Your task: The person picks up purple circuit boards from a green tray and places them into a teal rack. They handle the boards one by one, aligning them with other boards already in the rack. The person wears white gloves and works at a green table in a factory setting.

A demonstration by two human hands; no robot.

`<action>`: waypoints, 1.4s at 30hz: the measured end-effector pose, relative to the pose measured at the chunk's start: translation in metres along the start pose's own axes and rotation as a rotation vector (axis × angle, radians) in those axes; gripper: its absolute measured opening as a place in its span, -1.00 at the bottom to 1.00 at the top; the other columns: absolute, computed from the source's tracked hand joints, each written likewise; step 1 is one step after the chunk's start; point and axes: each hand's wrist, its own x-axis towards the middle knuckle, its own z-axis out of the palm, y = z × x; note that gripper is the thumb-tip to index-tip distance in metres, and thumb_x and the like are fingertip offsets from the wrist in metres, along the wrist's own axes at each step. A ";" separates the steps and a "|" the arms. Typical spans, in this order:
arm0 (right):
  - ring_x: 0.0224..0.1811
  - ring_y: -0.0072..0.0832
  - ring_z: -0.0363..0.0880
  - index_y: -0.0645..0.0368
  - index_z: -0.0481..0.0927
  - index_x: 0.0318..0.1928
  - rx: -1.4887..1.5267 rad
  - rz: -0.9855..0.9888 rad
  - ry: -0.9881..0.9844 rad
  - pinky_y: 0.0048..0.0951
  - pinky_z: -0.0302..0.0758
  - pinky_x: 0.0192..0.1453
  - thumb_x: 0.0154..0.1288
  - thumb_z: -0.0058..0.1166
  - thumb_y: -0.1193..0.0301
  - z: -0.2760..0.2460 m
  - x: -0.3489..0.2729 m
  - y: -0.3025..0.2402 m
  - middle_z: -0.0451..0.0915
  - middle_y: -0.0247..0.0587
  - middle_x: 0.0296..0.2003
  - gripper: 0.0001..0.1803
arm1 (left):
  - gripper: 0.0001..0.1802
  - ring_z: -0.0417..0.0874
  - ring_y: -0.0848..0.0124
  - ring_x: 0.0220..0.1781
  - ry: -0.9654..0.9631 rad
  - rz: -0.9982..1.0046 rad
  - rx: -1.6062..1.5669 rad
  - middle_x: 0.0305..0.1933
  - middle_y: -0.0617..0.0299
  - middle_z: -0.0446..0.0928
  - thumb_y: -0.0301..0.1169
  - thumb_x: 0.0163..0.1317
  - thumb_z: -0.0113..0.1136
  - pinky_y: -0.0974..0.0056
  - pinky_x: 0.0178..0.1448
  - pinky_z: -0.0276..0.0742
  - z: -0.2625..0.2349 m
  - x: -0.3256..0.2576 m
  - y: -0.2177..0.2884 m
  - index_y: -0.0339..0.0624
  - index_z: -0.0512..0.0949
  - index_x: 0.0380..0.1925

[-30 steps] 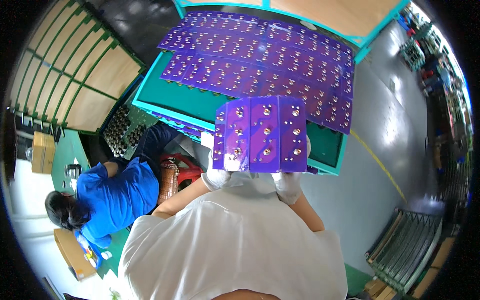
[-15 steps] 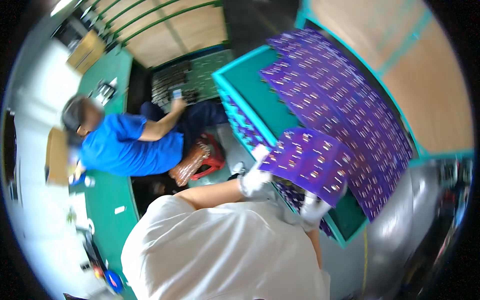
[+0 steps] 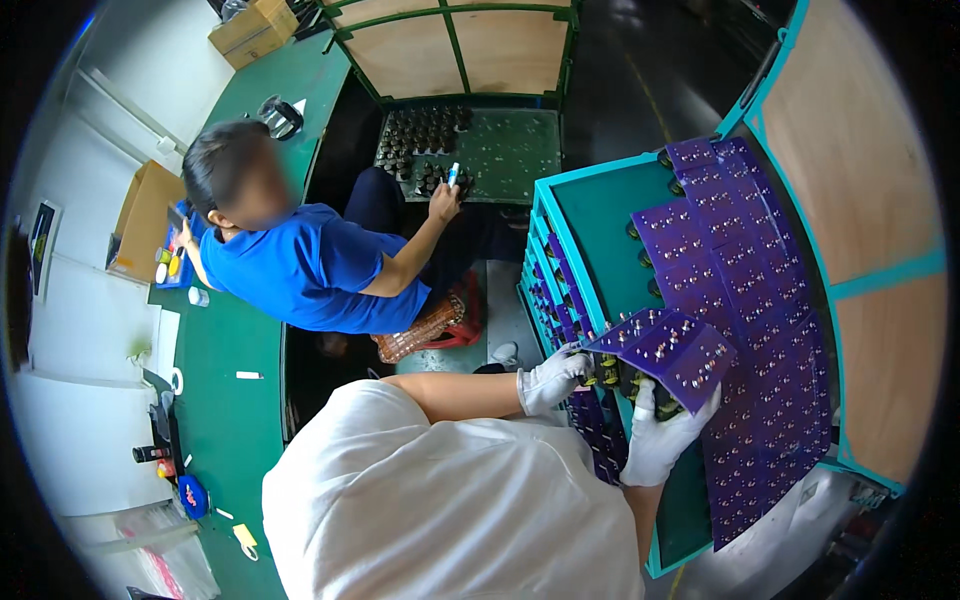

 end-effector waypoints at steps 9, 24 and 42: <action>0.01 0.13 0.49 0.37 0.27 0.18 -0.404 0.026 -0.235 -0.02 0.49 0.05 0.00 0.39 0.08 0.048 0.082 -0.036 0.43 0.23 -0.01 -0.11 | -0.21 0.45 0.17 0.31 -0.107 -0.009 -0.713 0.32 0.16 0.41 -0.22 0.02 0.30 -0.01 0.44 0.25 0.012 0.017 0.052 -0.04 0.30 0.32; -0.11 -0.07 0.67 0.31 0.58 -0.09 -0.808 -0.112 -0.904 -0.15 0.60 -0.03 -0.01 0.18 -0.19 0.175 0.217 -0.057 0.65 0.12 -0.17 -0.23 | -0.38 0.54 -0.03 0.20 -0.133 -0.331 -1.251 0.18 -0.17 0.49 0.01 0.11 0.04 -0.01 0.24 0.45 -0.011 0.050 0.102 -0.33 0.44 -0.04; -0.05 -0.09 0.66 0.26 0.70 -0.17 -0.873 -0.195 -1.350 -0.21 0.56 0.04 -0.07 0.18 -0.15 0.290 0.239 -0.054 0.67 0.12 -0.13 -0.30 | -0.39 0.51 -0.02 0.24 -0.140 -0.341 -1.172 0.20 -0.06 0.50 0.05 0.33 -0.21 0.00 0.34 0.38 -0.011 0.069 0.105 -0.11 0.43 0.20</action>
